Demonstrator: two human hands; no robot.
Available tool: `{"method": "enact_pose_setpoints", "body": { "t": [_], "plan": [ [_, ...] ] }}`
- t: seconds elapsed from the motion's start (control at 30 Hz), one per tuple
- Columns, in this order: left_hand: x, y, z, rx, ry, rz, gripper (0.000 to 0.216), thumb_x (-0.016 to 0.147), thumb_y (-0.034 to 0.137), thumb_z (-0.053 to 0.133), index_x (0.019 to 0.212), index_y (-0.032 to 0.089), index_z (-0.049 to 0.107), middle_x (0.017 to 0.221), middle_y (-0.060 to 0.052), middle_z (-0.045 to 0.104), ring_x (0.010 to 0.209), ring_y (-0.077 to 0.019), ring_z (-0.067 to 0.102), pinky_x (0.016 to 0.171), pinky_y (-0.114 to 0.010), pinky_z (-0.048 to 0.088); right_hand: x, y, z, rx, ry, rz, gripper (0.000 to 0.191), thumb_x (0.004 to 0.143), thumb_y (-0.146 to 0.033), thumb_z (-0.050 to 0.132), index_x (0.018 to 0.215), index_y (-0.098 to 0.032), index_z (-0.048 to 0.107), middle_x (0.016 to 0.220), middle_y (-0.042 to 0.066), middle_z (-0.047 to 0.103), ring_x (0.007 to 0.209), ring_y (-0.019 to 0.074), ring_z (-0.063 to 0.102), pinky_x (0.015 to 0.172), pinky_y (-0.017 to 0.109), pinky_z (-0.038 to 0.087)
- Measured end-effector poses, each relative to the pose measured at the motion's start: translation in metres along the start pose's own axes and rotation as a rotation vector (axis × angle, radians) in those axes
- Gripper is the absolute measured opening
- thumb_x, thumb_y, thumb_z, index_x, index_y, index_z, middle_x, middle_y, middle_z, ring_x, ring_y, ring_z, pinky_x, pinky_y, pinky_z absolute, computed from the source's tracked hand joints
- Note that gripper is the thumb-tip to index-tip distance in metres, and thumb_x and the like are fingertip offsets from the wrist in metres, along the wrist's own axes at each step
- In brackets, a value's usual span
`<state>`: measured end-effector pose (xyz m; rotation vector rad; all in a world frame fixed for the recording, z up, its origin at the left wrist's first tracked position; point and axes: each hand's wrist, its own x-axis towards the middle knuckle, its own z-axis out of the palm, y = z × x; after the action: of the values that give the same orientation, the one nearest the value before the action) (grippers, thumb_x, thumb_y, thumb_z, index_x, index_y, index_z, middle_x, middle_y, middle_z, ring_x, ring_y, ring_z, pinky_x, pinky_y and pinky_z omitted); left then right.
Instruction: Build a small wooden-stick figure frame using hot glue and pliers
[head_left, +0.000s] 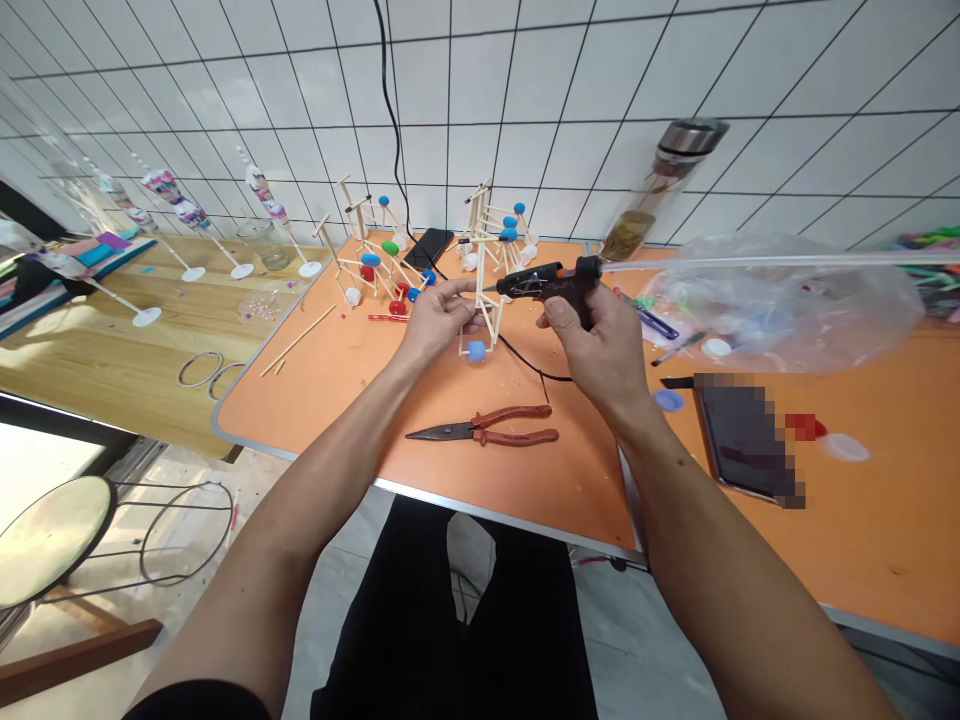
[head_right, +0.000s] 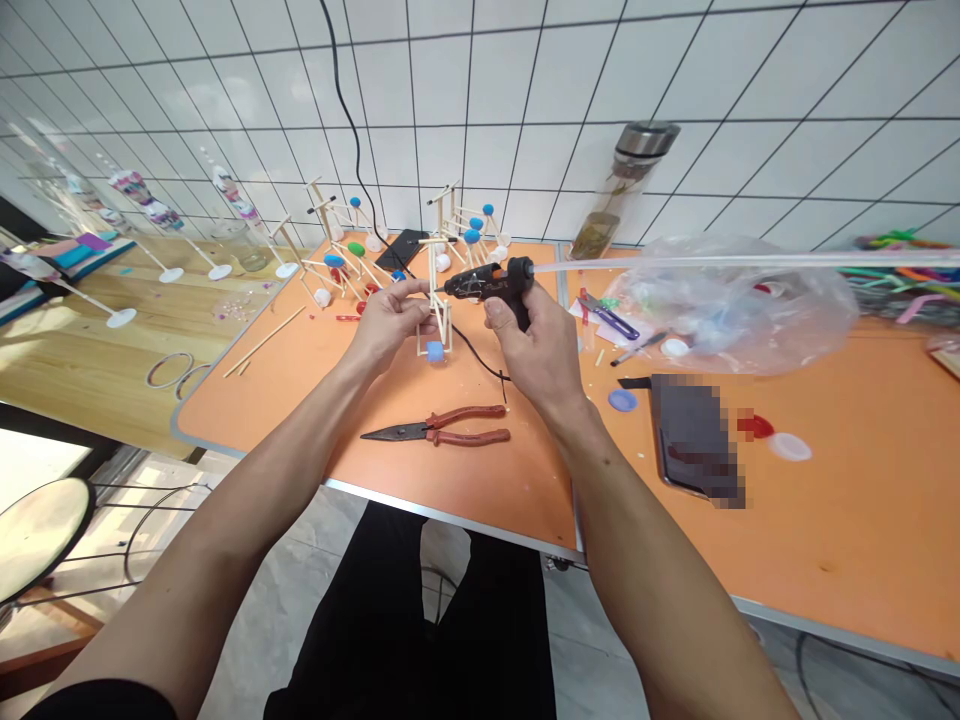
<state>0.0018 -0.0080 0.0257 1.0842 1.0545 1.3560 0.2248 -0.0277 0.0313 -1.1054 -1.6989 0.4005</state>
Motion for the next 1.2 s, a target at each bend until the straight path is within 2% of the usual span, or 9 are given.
{"method": "enact_pose_setpoints", "body": {
  "t": [0.27, 0.47, 0.7, 0.83, 0.97, 1.07, 1.2],
  "plan": [
    [0.005, 0.0, -0.006, -0.12, 0.106, -0.146, 0.024, 0.091, 0.0, 0.068, 0.109, 0.015, 0.073, 0.083, -0.005, 0.083, 0.075, -0.0167, 0.083, 0.078, -0.026, 0.066, 0.001, 0.007, 0.003, 0.032, 0.105, 0.002, 0.042, 0.106, -0.063, 0.064, 0.107, -0.023, 0.077, 0.086, 0.005, 0.079, 0.07, 0.02, 0.064, 0.065, 0.037, 0.051],
    [0.011, 0.002, -0.005, -0.273, 0.189, -0.255, 0.022, 0.092, -0.005, 0.062, 0.102, 0.013, 0.071, 0.089, -0.01, 0.085, 0.098, -0.0224, 0.088, 0.106, -0.037, 0.067, 0.001, 0.017, 0.009, -0.002, 0.155, -0.039, 0.041, 0.105, -0.063, 0.067, 0.103, -0.023, 0.077, 0.084, 0.004, 0.074, 0.069, 0.0198, 0.061, 0.067, 0.038, 0.051],
    [0.012, 0.0, -0.003, -0.362, 0.233, -0.254, 0.024, 0.095, -0.008, 0.055, 0.096, 0.012, 0.068, 0.091, -0.013, 0.083, 0.111, -0.0263, 0.087, 0.119, -0.045, 0.061, -0.005, 0.018, 0.01, -0.175, 0.278, -0.185, 0.047, 0.107, -0.066, 0.063, 0.117, -0.023, 0.078, 0.087, 0.006, 0.072, 0.073, 0.0233, 0.063, 0.071, 0.043, 0.054],
    [0.013, -0.003, -0.002, -0.394, 0.248, -0.23, 0.024, 0.093, -0.008, 0.057, 0.096, 0.014, 0.065, 0.091, -0.011, 0.082, 0.106, -0.0251, 0.087, 0.118, -0.046, 0.062, -0.014, 0.013, 0.012, -0.287, 0.283, -0.365, 0.048, 0.109, -0.062, 0.057, 0.122, -0.02, 0.076, 0.093, 0.011, 0.074, 0.081, 0.0277, 0.07, 0.076, 0.044, 0.057],
    [0.013, -0.008, 0.001, -0.423, 0.283, -0.214, 0.028, 0.091, -0.008, 0.06, 0.105, 0.016, 0.066, 0.089, -0.007, 0.082, 0.101, -0.0221, 0.086, 0.115, -0.044, 0.062, -0.022, 0.008, 0.019, -0.44, 0.122, -0.506, 0.041, 0.112, -0.05, 0.055, 0.133, -0.019, 0.072, 0.114, 0.015, 0.081, 0.1, 0.0294, 0.077, 0.084, 0.04, 0.057],
    [0.012, -0.012, 0.005, -0.428, 0.303, -0.187, 0.033, 0.087, -0.008, 0.062, 0.11, 0.016, 0.068, 0.084, -0.004, 0.08, 0.088, -0.0185, 0.084, 0.109, -0.039, 0.064, -0.024, 0.007, 0.026, -0.592, 0.053, -0.581, 0.036, 0.114, -0.043, 0.055, 0.131, -0.017, 0.073, 0.107, 0.013, 0.083, 0.093, 0.0256, 0.076, 0.077, 0.037, 0.05],
    [0.009, -0.019, 0.01, -0.41, 0.266, -0.102, 0.032, 0.085, -0.006, 0.063, 0.107, 0.016, 0.069, 0.079, 0.0, 0.078, 0.074, -0.0135, 0.077, 0.091, -0.029, 0.063, -0.026, 0.008, 0.032, -0.698, 0.119, -0.713, 0.034, 0.115, -0.038, 0.057, 0.135, -0.015, 0.074, 0.103, 0.012, 0.084, 0.085, 0.0231, 0.073, 0.072, 0.037, 0.043]
  ]
}}
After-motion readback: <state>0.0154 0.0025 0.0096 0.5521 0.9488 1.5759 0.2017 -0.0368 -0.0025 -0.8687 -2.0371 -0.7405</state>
